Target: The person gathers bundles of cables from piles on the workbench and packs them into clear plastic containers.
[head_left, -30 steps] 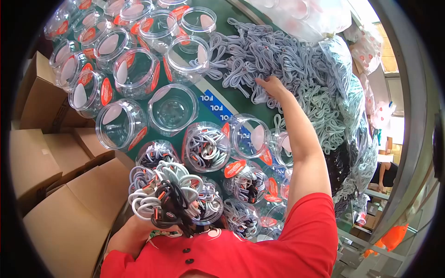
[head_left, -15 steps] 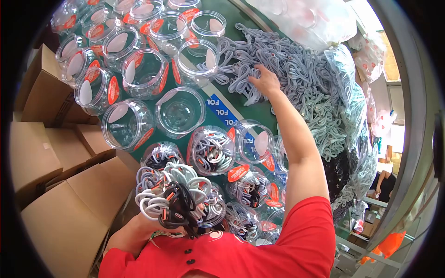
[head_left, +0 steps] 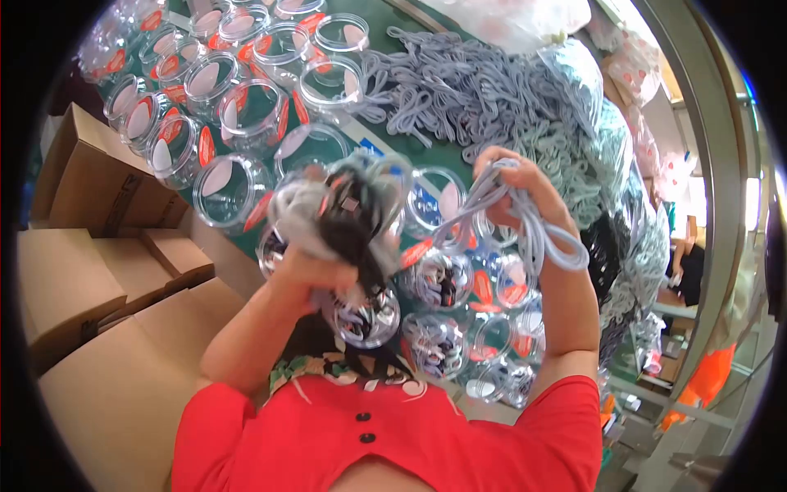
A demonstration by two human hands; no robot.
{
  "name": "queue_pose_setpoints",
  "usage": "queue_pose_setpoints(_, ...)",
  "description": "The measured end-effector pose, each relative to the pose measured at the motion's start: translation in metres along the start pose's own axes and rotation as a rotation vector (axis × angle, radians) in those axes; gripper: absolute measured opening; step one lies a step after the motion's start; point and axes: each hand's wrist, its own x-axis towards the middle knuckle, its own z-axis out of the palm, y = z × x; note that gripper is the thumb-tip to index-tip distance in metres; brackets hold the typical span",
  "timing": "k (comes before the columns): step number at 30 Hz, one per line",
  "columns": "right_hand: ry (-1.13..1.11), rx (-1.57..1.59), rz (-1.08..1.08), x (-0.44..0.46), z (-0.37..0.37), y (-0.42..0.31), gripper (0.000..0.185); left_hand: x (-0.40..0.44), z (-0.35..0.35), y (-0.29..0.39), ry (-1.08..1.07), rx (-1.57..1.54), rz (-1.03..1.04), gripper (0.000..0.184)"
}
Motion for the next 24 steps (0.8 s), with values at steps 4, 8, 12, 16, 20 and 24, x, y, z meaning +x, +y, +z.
queue_pose_setpoints(4,0.065,0.133,-0.049,-0.047,0.028,0.049,0.018,0.013,0.047,-0.030,-0.045,-0.143,-0.171,0.079)
queue_pose_setpoints(8,0.323,-0.167,-0.348,-0.103,0.044,0.076,0.025,-0.002,0.102,-0.073,0.093,-0.034,-0.165,0.069)
queue_pose_setpoints(12,0.569,-0.571,-0.708,-0.160,0.040,0.112,0.035,-0.019,0.108,-0.116,0.005,-0.079,-0.405,0.077)
queue_pose_setpoints(16,0.701,-1.014,-0.963,-0.200,0.049,0.153,0.048,-0.040,0.144,-0.150,0.008,-0.044,-0.439,0.093)
queue_pose_setpoints(20,0.659,-1.165,-1.013,-0.228,0.053,0.198,0.050,-0.063,0.138,-0.174,0.026,0.026,-0.621,0.087)
queue_pose_setpoints(24,0.658,-1.264,-0.848,-0.254,0.066,0.192,0.051,-0.074,0.149,-0.182,0.164,0.022,-0.788,0.074)
